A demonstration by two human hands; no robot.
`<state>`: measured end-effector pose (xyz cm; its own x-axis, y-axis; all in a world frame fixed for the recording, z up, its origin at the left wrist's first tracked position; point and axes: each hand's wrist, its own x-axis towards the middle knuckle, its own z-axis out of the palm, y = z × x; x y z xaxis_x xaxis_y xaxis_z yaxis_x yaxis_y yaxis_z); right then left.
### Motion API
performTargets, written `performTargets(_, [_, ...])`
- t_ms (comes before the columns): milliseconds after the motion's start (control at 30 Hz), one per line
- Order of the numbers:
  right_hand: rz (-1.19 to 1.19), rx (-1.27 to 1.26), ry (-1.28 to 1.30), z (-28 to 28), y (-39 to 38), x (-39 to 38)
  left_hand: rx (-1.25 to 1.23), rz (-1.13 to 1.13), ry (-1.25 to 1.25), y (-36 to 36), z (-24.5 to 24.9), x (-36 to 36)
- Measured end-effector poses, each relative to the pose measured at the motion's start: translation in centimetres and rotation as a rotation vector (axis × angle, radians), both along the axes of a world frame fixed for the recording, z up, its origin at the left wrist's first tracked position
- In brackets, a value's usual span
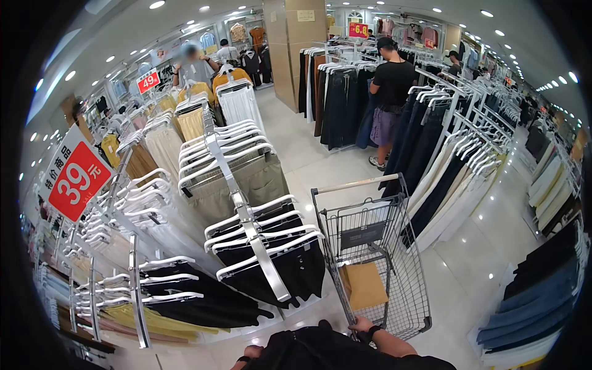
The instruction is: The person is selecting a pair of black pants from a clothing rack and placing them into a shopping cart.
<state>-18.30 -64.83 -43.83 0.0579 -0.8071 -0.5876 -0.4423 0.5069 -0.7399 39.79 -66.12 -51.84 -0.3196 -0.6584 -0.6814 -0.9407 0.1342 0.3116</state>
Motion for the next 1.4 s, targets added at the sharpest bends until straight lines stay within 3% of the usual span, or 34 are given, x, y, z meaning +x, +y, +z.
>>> performTargets(33, [0.014, -0.013, 0.011, 0.4, 0.0, 0.1, -0.009, 0.139, 0.196, 0.4, 0.2, 0.6])
performTargets(67, [0.060, -0.047, 0.103, -4.0, -0.1, -0.4, -0.006, 0.267, 0.411, 0.9, 1.3, 0.8])
performTargets(100, [0.060, -0.047, 0.103, -4.2, -0.9, -1.5, 0.002, 0.368, 0.620, 1.3, 3.0, 0.9])
performTargets(167, [0.005, -0.043, 0.153, -3.6, 0.1, 0.5, 0.022, -0.208, -0.193, 0.4, 0.6, 2.2])
performTargets(200, [0.015, -0.089, 0.234, -4.3, -0.8, 0.1, -0.027, -0.349, -0.050, -0.5, 0.1, 2.9])
performTargets(267, [0.043, -0.150, 0.301, -6.4, 1.4, 1.2, 0.065, -0.308, 0.022, -1.3, -0.2, 5.5])
performTargets(333, [0.018, -0.156, 0.342, -6.4, 1.9, 1.1, 0.201, -0.464, 0.205, -2.7, -1.0, 7.4])
performTargets(400, [-0.009, -0.146, 0.386, -6.0, 1.0, 1.4, -0.102, -0.434, 0.066, -0.8, -2.4, 7.9])
performTargets(433, [-0.008, -0.185, 0.379, -5.9, 0.7, 1.4, -0.106, 0.073, 0.069, 0.0, 1.2, 6.0])
performTargets(467, [-0.008, -0.160, 0.376, -4.4, 0.3, 1.8, -0.072, 0.214, 0.144, -0.3, 1.4, 5.8])
performTargets(500, [-0.010, -0.131, 0.373, -2.9, 0.5, 2.5, -0.115, 0.161, 0.136, -0.2, 1.4, 6.1])
performTargets(633, [0.045, -0.152, 0.325, -0.3, -0.1, 3.5, 0.223, 0.869, 0.218, 0.2, 4.6, 4.2])
performTargets(733, [-0.135, -0.290, 0.409, 1.9, -1.3, 4.6, 0.204, 0.821, 0.187, 0.3, 5.9, 4.7])
performTargets(767, [-0.129, -0.232, 0.392, 3.8, -2.6, 4.3, 0.187, 0.824, 0.203, 1.1, 5.1, 5.2])
performTargets(800, [-0.175, -0.504, 0.341, 4.7, -3.6, 4.5, 0.148, 0.859, 0.219, 1.9, 3.2, 5.9])
performTargets(833, [-0.217, -0.483, 0.256, 6.5, -5.0, 4.5, 0.137, 0.905, 0.222, 2.3, 2.9, 6.1])
performTargets(967, [-0.311, -0.648, 0.168, 19.0, -11.5, 7.0, 0.232, 0.937, 0.166, 1.7, 1.0, 7.1])
performTargets(1033, [-0.357, -0.775, 0.100, 23.8, -14.1, 8.1, 0.191, 0.894, 0.287, 1.1, -0.1, 7.2])
performTargets(1100, [-0.390, -0.793, 0.057, 29.2, -15.8, 10.3, 0.130, 0.811, 0.305, -0.6, 2.0, 6.4])
performTargets(1167, [-0.352, -0.998, 0.059, 33.4, -16.9, 12.3, 0.044, 1.070, 0.450, -2.3, 5.3, 3.9])
performTargets(1267, [-0.269, -1.045, 0.129, 36.7, -17.9, 14.4, -0.104, 0.971, 0.637, -6.4, 7.9, 2.2])
performTargets(1400, [-0.040, -1.210, 0.342, 39.2, -18.7, 17.5, -0.310, 0.796, 0.766, -11.6, 17.0, -0.8])
